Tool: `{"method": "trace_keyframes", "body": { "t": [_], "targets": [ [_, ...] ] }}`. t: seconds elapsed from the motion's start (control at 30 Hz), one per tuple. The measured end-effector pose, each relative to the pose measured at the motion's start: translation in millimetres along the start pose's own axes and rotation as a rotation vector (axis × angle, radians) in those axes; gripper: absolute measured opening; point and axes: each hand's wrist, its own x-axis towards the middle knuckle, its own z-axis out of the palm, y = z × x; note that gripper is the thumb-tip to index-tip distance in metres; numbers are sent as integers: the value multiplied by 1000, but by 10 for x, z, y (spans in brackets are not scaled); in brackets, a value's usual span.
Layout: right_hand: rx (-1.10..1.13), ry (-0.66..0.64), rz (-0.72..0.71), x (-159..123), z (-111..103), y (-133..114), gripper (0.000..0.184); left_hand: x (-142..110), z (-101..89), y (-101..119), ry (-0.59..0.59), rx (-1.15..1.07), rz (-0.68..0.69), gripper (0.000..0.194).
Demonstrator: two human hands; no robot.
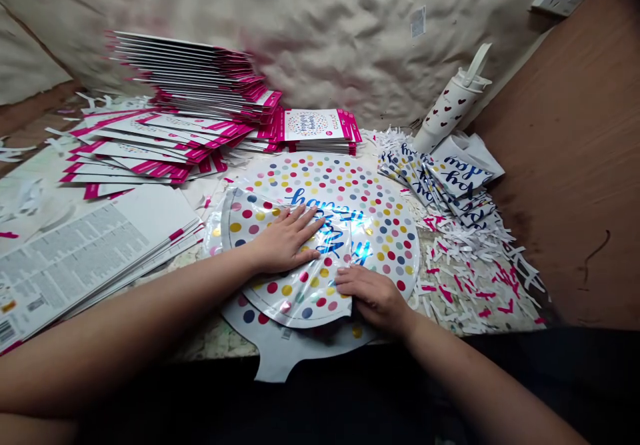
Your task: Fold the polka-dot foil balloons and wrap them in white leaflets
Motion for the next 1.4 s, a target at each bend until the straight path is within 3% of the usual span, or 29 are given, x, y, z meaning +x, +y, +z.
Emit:
{"method": "trace_keyframes", "body": {
  "t": [0.2, 0.33, 0.43, 0.53, 0.6, 0.67, 0.73, 0.83, 0.87, 0.93, 1.0, 1.07, 1.1, 1.13, 1.17, 1.2, 1.23, 1.33, 1.4],
  "targets": [
    [-158, -4, -17, 51, 62, 30, 35, 19, -12, 31, -22, -4, -53, 71],
    [-206, 14, -171, 24, 90, 39, 28, 8, -4, 1, -34, 6, -43, 72],
    [-180, -22, -142, -14, 31, 79, 32, -101, -80, -365, -59, 42, -108, 70],
    [-104, -76, -24, -52, -39, 123, 39, -292, -281, -860, -49, 91, -425, 67],
    [-60, -98, 44, -60, -59, 136, 41, -402, -419, -1003, 9, 121, -585, 66],
    [-28, -105, 92, -44, -66, 130, 36, -461, -481, -893, 73, 118, -553, 62],
    [21, -124, 154, 7, -87, 115, 29, -477, -438, -613, 52, 46, -308, 55],
    [141, -143, 354, 161, -167, 107, 21, -466, -294, -265, -97, -118, 47, 46],
    [169, -125, 448, 232, -197, 117, 22, -464, -270, -234, -137, -177, 73, 45],
    [179, -68, 643, 394, -236, 161, 27, -472, -303, -296, -157, -344, -12, 43],
    [149, -22, 793, 563, -237, 236, 31, -502, -423, -406, -10, -498, -258, 42],
    [113, -19, 884, 719, -211, 327, 33, -548, -541, -405, 358, -464, -533, 42],
    [95, -23, 910, 788, -197, 371, 34, -574, -565, -335, 535, -379, -567, 42],
    [75, -31, 933, 849, -186, 411, 34, -599, -554, -222, 641, -279, -502, 40],
    [52, -42, 953, 902, -182, 443, 35, -622, -506, -78, 671, -183, -373, 39],
    [26, -55, 965, 946, -183, 464, 34, -639, -426, 81, 568, -132, -179, 39],
    [-3, -67, 972, 981, -188, 472, 33, -651, -324, 235, 441, -91, -73, 41],
    [-124, -33, 971, 1022, -189, 398, 24, -663, -11, 544, 144, -28, -146, 58],
    [-261, 68, 813, 992, -136, 274, 34, -668, 113, 592, 58, -36, -234, 69]
  ]
}}
